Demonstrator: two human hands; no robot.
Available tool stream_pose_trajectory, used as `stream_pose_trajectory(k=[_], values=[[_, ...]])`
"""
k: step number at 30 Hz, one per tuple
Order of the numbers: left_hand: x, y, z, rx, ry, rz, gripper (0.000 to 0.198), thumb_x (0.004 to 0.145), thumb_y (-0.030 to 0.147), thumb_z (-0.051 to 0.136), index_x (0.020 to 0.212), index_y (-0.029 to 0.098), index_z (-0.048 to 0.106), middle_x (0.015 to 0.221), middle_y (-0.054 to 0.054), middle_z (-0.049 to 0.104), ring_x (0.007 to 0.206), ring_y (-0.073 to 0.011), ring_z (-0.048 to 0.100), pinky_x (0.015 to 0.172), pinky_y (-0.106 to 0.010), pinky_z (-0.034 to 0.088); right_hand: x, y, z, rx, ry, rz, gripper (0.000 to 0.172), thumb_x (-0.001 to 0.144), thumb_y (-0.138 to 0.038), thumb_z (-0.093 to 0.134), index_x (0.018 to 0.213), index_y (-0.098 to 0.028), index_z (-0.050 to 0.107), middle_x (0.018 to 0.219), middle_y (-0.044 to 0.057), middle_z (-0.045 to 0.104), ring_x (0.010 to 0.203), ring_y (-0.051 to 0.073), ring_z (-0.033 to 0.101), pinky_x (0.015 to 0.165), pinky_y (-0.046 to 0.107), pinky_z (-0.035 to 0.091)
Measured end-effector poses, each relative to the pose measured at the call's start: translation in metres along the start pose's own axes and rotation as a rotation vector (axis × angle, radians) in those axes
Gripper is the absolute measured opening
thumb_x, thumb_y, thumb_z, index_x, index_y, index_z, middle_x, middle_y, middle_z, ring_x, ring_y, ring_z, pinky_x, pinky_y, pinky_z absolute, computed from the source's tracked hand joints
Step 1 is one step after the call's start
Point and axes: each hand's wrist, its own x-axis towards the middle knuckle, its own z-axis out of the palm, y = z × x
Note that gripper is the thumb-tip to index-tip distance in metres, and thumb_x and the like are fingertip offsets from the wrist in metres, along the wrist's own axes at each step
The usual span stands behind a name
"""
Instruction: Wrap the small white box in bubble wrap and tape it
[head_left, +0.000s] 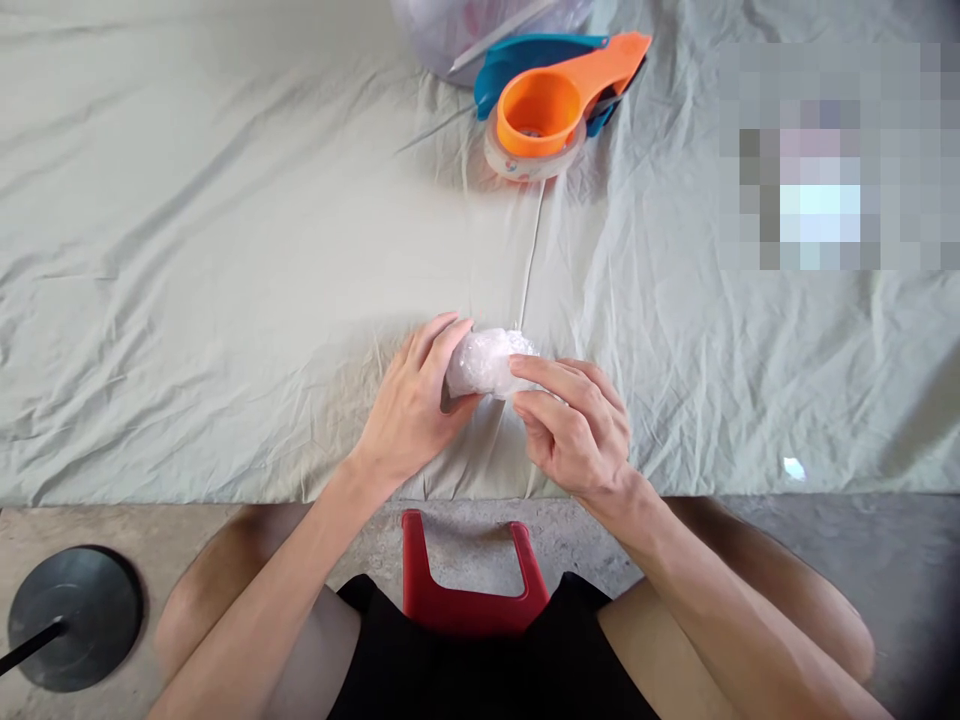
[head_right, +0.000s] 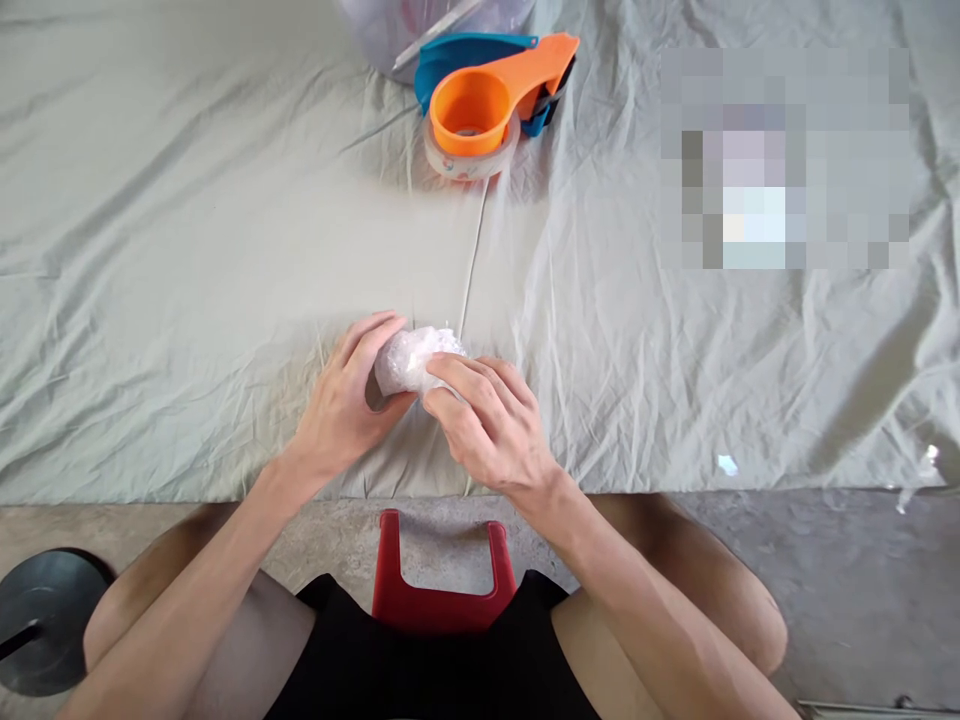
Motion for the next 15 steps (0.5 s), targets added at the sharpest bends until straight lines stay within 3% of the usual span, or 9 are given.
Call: stream_pose_trajectory(k=[3, 6, 12, 15], values=[[-0.0026, 0.0022, -0.0008, 0.059, 0.05, 0.117, 0.071, 0.115, 0.021, 0.063, 0.178, 0.031, 0.033, 0.178, -0.013, 0.056, 0.167, -0.0297, 0.055, 0.134, -0.051, 0.053, -0.0028, 0.0, 0.0012, 0.001, 0.007, 0.01, 0.017, 0.112, -0.007, 0.057, 0.112, -0.022, 0.065, 0.117, 0.012, 0.086, 0.106, 0.022, 0.085, 0.082, 0.035, 0.069], [-0.0027, 0.0028, -0.0029, 0.131, 0.131, 0.211, 0.064, 0.117, 0.027, 0.066, 0.175, 0.03, 0.041, 0.173, -0.013, 0.062, 0.167, -0.0302, 0.056, 0.134, -0.048, 0.05, -0.0053, -0.0011, 0.0022, 0.029, 0.009, 0.02, 0.016, 0.114, -0.009, 0.056, 0.115, -0.022, 0.065, 0.12, 0.013, 0.087, 0.112, 0.023, 0.086, 0.085, 0.037, 0.07], [-0.0011, 0.0017, -0.0037, 0.212, 0.151, 0.228, 0.065, 0.117, 0.039, 0.069, 0.176, 0.031, 0.043, 0.174, -0.016, 0.062, 0.167, -0.0362, 0.056, 0.128, -0.051, 0.053, -0.0084, -0.0029, 0.0032, 0.082, 0.018, 0.049, 0.006, 0.114, -0.016, 0.063, 0.118, -0.019, 0.066, 0.12, 0.017, 0.087, 0.113, 0.028, 0.088, 0.085, 0.041, 0.071], [-0.0011, 0.0041, -0.0048, 0.171, 0.175, 0.245, 0.063, 0.119, 0.037, 0.064, 0.177, 0.03, 0.042, 0.17, -0.015, 0.066, 0.164, -0.0336, 0.06, 0.128, -0.049, 0.054, -0.0076, -0.003, 0.0032, 0.066, 0.013, 0.067, 0.017, 0.108, -0.007, 0.069, 0.115, -0.021, 0.065, 0.116, 0.011, 0.088, 0.115, 0.026, 0.088, 0.088, 0.038, 0.07]])
